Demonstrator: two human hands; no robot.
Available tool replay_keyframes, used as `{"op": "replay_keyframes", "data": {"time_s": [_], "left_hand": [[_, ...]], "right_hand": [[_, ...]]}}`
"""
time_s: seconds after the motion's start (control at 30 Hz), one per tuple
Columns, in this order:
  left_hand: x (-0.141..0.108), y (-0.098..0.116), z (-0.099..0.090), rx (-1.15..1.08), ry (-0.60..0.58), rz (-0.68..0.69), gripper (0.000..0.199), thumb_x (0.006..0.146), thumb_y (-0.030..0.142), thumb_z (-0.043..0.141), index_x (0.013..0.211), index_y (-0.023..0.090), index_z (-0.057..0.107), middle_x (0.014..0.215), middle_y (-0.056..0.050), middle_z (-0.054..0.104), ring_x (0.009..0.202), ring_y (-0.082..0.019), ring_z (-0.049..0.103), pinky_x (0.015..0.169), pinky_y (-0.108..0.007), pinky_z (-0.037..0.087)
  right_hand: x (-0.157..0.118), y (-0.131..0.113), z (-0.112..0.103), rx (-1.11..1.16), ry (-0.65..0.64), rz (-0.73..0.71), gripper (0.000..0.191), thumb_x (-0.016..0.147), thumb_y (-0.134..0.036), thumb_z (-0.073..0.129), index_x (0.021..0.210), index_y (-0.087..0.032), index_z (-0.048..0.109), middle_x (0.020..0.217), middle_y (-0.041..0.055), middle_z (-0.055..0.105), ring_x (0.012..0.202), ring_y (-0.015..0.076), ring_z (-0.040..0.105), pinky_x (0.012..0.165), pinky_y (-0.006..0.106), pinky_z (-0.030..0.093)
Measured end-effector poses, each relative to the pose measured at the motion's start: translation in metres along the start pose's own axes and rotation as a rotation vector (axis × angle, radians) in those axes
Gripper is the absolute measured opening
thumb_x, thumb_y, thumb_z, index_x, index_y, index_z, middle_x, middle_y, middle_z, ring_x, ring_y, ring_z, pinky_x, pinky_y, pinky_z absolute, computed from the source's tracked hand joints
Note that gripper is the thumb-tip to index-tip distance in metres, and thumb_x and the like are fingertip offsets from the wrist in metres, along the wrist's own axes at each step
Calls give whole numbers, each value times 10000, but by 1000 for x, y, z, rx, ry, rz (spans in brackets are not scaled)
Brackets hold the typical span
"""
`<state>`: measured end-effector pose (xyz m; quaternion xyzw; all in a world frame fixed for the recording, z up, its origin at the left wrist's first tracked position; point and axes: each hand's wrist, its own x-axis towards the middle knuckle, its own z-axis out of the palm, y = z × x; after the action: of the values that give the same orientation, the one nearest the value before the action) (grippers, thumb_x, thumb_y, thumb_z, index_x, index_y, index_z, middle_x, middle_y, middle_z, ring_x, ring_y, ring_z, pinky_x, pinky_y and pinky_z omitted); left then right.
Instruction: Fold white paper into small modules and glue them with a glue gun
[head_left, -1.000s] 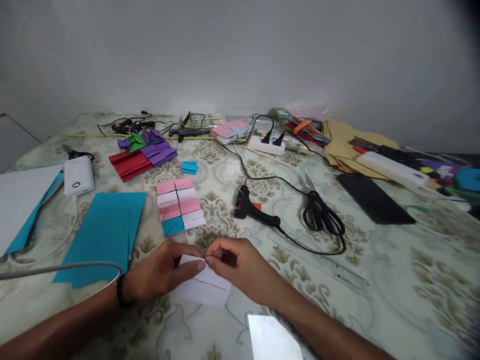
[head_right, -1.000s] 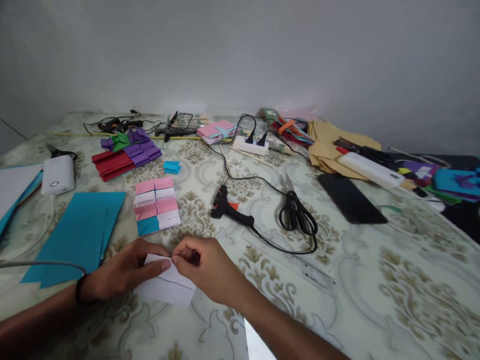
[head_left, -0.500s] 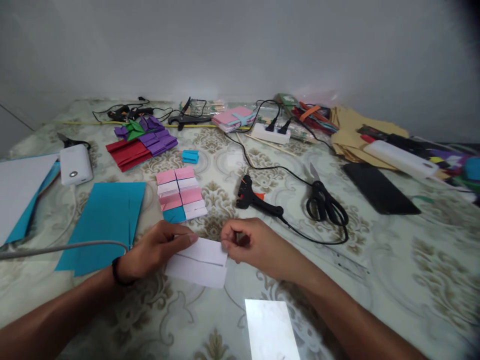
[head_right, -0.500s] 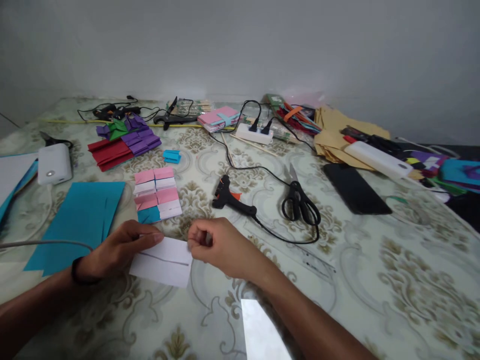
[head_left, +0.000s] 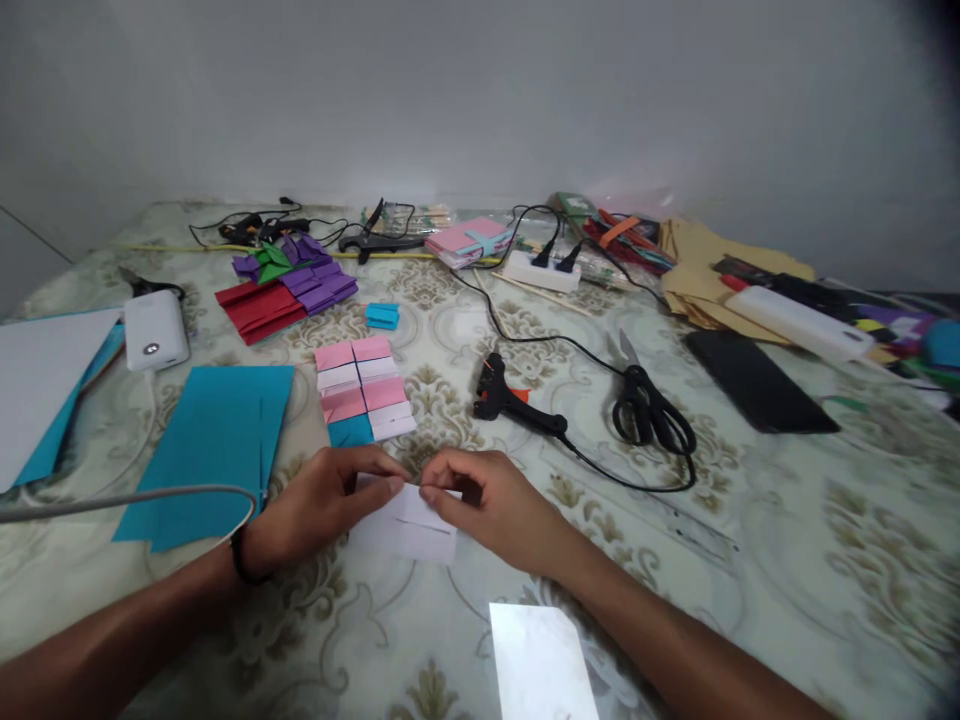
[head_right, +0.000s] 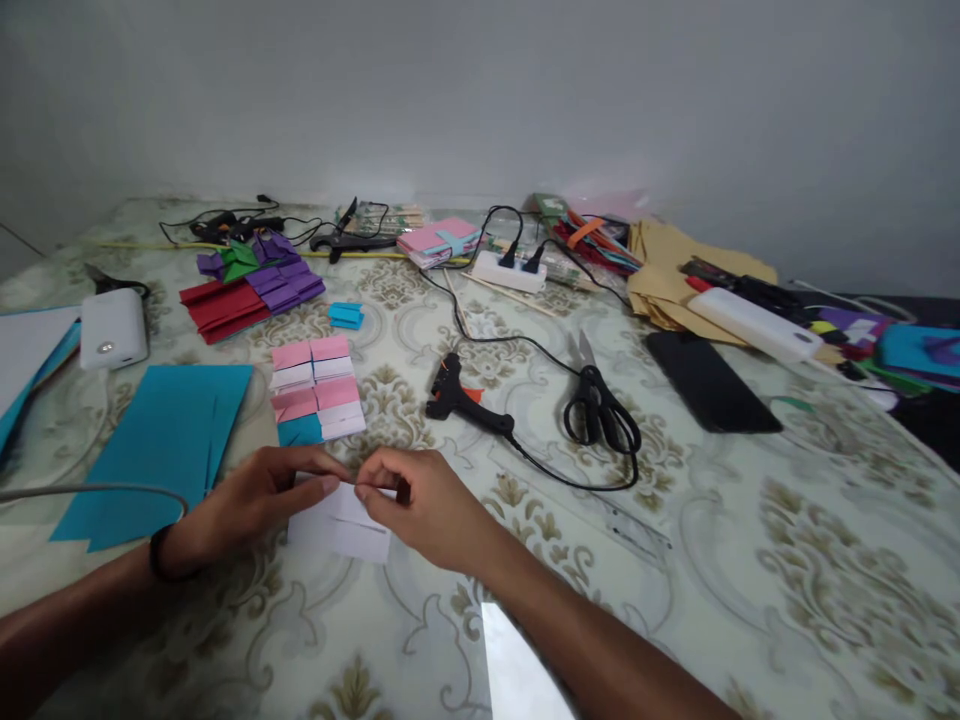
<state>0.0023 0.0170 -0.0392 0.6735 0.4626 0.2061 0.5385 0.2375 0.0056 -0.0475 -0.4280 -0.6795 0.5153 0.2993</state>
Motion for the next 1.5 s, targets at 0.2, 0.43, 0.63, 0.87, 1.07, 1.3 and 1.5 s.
{"op": "replay_keyframes", "data": {"time_s": [0.2,0.43,0.63,0.87,1.07,1.3,1.5], "left_hand": [[-1,-1,6,22,-34,40,194,935,317,697,864,173,806,818,-37,790,771,-191,678,695,-255,493],[-8,10,7,-43,-117,24,161,879,232,671,742,173,732,670,7,668,643,-142,555,593,-242,412],[-3,13,-11,-86,-62,-31,211,827,304,692,671,173,643,616,14,604,583,-123,488,542,-241,357],[3,13,-22,-95,193,8,212,896,317,663,732,191,616,695,-21,754,688,-180,710,672,-267,533],[-4,9,4,218,55,145,179,942,320,680,901,196,803,835,-30,827,760,-180,717,701,-257,527],[-8,13,-4,148,-31,103,265,988,324,635,845,177,802,754,-7,781,703,-150,655,632,-232,450],[-6,15,-18,5,13,38,335,962,400,668,725,165,705,638,23,607,593,-114,481,537,-233,348]], "right_hand": [[-1,0,8,-50,15,-68,93,878,-164,636,800,-213,647,725,-33,658,674,134,569,683,252,433],[-5,-4,14,-12,-38,-92,156,766,-61,629,738,-214,613,696,-60,609,652,115,535,674,230,425],[-5,-9,-5,48,-20,-12,104,738,-104,613,720,-207,613,687,-48,607,656,122,518,632,232,400],[-1,-6,-14,66,-24,99,70,829,-238,640,776,-194,653,696,-37,582,650,129,489,602,247,378],[-3,-6,0,58,-32,26,79,853,-189,629,776,-196,646,698,-39,616,642,119,505,611,240,383],[-4,-7,-3,64,-13,31,74,792,-141,622,745,-198,626,688,-42,621,639,120,517,600,239,384],[-2,-9,-25,23,-26,37,75,822,-184,635,757,-202,601,717,-35,590,663,131,511,615,251,401]]}}
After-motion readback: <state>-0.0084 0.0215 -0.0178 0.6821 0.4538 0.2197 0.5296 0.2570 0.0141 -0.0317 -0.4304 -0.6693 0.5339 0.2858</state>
